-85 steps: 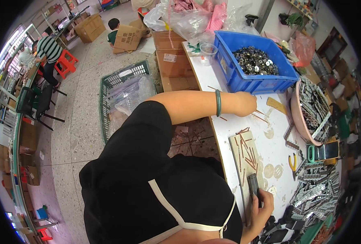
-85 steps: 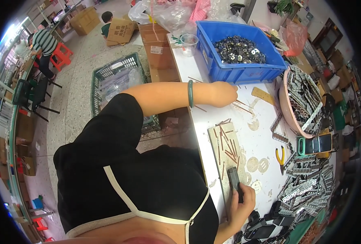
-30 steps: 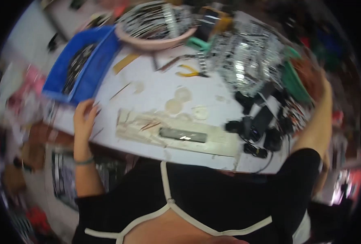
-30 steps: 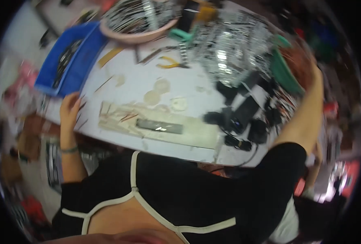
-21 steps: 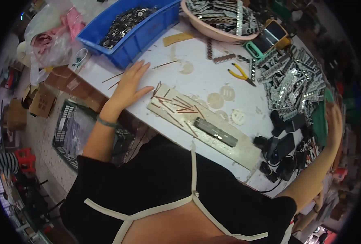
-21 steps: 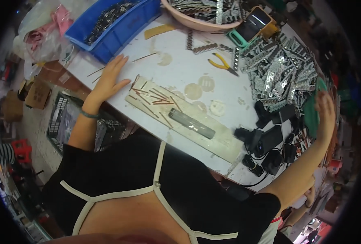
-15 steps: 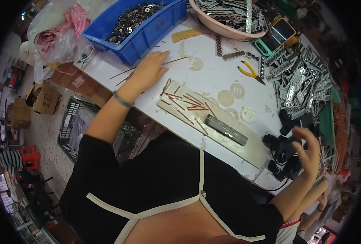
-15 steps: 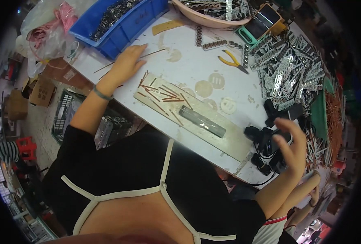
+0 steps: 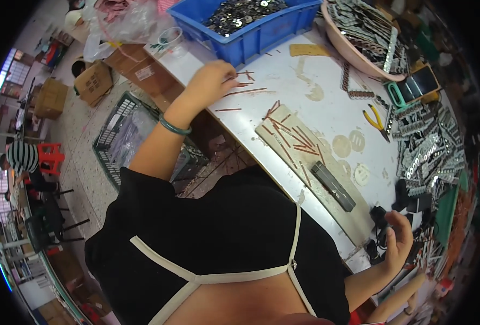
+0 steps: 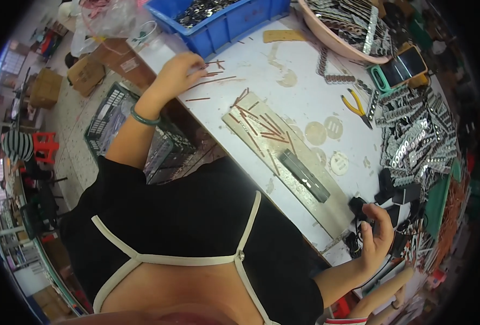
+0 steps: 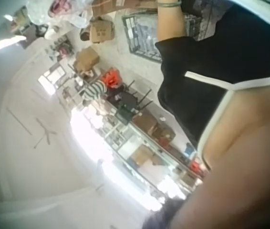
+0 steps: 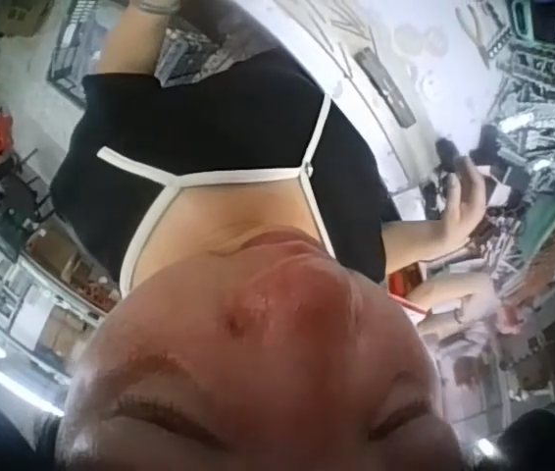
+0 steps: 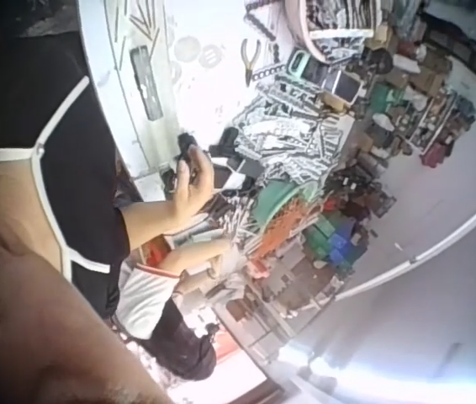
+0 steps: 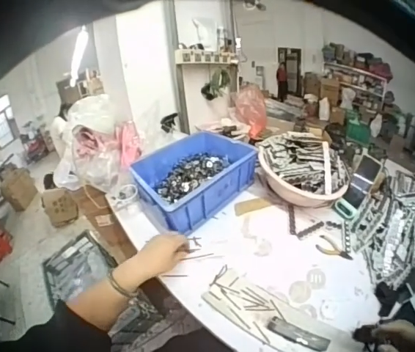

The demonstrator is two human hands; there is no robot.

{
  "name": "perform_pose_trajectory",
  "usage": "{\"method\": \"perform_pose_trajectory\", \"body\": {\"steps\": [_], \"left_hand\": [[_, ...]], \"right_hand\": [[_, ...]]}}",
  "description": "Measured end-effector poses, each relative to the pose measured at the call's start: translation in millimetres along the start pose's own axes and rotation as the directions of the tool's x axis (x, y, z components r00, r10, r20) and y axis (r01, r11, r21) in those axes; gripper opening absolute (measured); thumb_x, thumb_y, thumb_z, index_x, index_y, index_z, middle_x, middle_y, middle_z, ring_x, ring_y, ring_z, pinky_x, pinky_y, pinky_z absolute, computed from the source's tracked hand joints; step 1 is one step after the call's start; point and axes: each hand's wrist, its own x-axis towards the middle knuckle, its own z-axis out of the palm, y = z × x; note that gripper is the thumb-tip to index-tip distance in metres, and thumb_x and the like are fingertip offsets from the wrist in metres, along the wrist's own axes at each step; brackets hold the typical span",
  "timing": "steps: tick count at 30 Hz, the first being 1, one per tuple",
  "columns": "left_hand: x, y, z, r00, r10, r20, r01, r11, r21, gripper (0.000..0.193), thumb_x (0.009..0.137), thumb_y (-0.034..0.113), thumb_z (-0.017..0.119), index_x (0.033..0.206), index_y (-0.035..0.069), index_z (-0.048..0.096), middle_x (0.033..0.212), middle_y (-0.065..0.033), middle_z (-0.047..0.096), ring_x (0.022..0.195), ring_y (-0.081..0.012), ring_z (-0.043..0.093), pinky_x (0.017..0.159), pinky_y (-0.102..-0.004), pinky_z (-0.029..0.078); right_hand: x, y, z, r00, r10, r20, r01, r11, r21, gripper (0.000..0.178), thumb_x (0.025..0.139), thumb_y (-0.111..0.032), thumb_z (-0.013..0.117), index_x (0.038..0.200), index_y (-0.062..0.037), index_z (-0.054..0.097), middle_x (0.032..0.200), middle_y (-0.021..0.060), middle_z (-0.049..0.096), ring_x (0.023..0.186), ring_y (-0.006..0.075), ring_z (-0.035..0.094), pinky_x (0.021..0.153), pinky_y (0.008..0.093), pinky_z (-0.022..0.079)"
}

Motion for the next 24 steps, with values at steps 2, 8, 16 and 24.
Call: {"method": "perform_pose_trajectory", "body": {"steps": [2,8,16,24], "left_hand": [[-13.1,-17.9,0.2,1.000,-0.013,-0.008,0.013,0.999,0.030,0.040,0.083,0.031,0.069,0.106,-0.002,0.062,0.105,-0.0208,0.062,0.097,-0.0385,0.059,0.086,-0.0431,0.048],[-38.3,-9.1,22.6,0.995,0.102,0.017,-0.103,0.993,0.061,0.081,0.073,0.048,0.078,0.133,0.000,0.050,0.139,-0.0275,0.043,0.126,-0.0420,0.045,0.107,-0.0431,0.036],[-16.0,20.7,14.0,0.997,-0.052,0.062,0.043,0.990,0.131,0.023,0.082,0.007,0.059,0.103,-0.001,0.060,0.097,-0.0220,0.064,0.097,-0.0399,0.060,0.085,-0.0473,0.048],[4.6,39.2,14.2,0.944,-0.047,0.327,-0.059,0.950,0.307,0.016,0.080,0.001,0.055,0.094,-0.005,0.058,0.085,-0.0251,0.065,0.086,-0.0420,0.064,0.074,-0.0494,0.051]], "right_hand": [[15.6,6.4,6.2,0.999,0.005,-0.034,-0.002,0.996,0.090,0.034,0.091,-0.004,0.057,0.124,0.0045,0.056,0.116,0.0136,0.062,0.107,0.0217,0.060,0.098,0.0332,0.043],[39.4,6.7,35.4,0.996,-0.091,-0.019,0.090,0.995,-0.033,0.035,0.087,-0.013,0.062,0.116,0.0059,0.059,0.107,0.0166,0.065,0.099,0.0241,0.063,0.091,0.0356,0.047],[38.0,22.5,41.2,0.999,-0.034,-0.042,0.036,0.999,0.041,0.030,0.091,-0.004,0.059,0.121,0.0018,0.058,0.104,0.0101,0.065,0.096,0.0167,0.060,0.087,0.0289,0.045],[34.0,24.7,42.6,0.998,-0.064,0.005,0.064,0.998,-0.015,0.031,0.090,-0.002,0.059,0.121,0.0000,0.059,0.104,0.0102,0.065,0.093,0.0156,0.061,0.083,0.0271,0.046]]}}
